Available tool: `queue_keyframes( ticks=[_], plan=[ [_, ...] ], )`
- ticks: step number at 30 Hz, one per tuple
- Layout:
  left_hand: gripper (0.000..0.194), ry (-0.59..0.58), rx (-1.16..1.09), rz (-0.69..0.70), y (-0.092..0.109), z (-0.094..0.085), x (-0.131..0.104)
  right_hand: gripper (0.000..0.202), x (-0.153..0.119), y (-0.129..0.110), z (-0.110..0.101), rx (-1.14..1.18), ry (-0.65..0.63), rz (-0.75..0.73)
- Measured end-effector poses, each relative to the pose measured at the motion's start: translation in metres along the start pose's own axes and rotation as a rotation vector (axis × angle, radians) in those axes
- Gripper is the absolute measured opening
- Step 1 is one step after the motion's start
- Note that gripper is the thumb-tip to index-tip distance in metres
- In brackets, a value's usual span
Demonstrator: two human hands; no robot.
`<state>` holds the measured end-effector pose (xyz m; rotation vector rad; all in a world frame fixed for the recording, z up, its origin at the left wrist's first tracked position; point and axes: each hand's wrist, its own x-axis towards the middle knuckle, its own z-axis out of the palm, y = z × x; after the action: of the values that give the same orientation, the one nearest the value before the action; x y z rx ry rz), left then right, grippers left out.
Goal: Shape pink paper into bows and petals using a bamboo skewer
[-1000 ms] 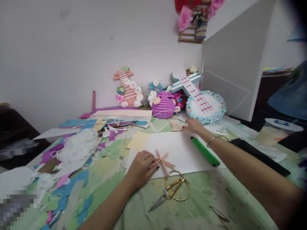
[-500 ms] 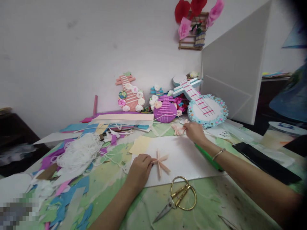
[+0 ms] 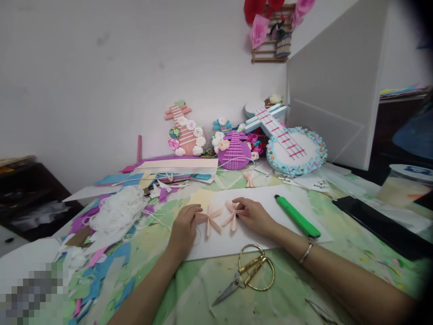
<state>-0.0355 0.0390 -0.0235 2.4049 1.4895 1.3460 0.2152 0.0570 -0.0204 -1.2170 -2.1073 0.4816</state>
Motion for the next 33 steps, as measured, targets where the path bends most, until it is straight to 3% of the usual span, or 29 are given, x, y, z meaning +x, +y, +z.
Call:
queue_keyframes(
  ticks=[4, 10, 12, 15, 22, 33],
  plan=[
    [0.014, -0.013, -0.054, 0.073, 0.018, 0.002, 0.009, 0.038, 0.001, 0.001, 0.001, 0.002, -0.007, -0.022],
    [0.028, -0.248, 0.011, 0.225, 0.038, 0.026, 0.024, 0.027, 0.002, 0.004, 0.004, -0.067, -0.002, -0.082],
    [0.028, -0.29, 0.037, 0.227, 0.043, 0.032, 0.031, 0.024, 0.003, 0.006, 0.006, -0.088, 0.01, -0.097],
    [0.012, -0.342, 0.037, 0.185, 0.049, 0.037, 0.041, 0.025, 0.004, 0.008, 0.007, -0.088, 0.019, -0.104],
    [0.014, -0.334, 0.067, 0.192, 0.053, 0.041, 0.045, 0.01, 0.004, 0.007, 0.005, -0.082, 0.031, -0.11],
    [0.008, -0.308, 0.173, 0.17, 0.055, 0.047, 0.035, 0.015, 0.003, 0.003, 0.003, -0.058, 0.03, -0.178]
  ],
)
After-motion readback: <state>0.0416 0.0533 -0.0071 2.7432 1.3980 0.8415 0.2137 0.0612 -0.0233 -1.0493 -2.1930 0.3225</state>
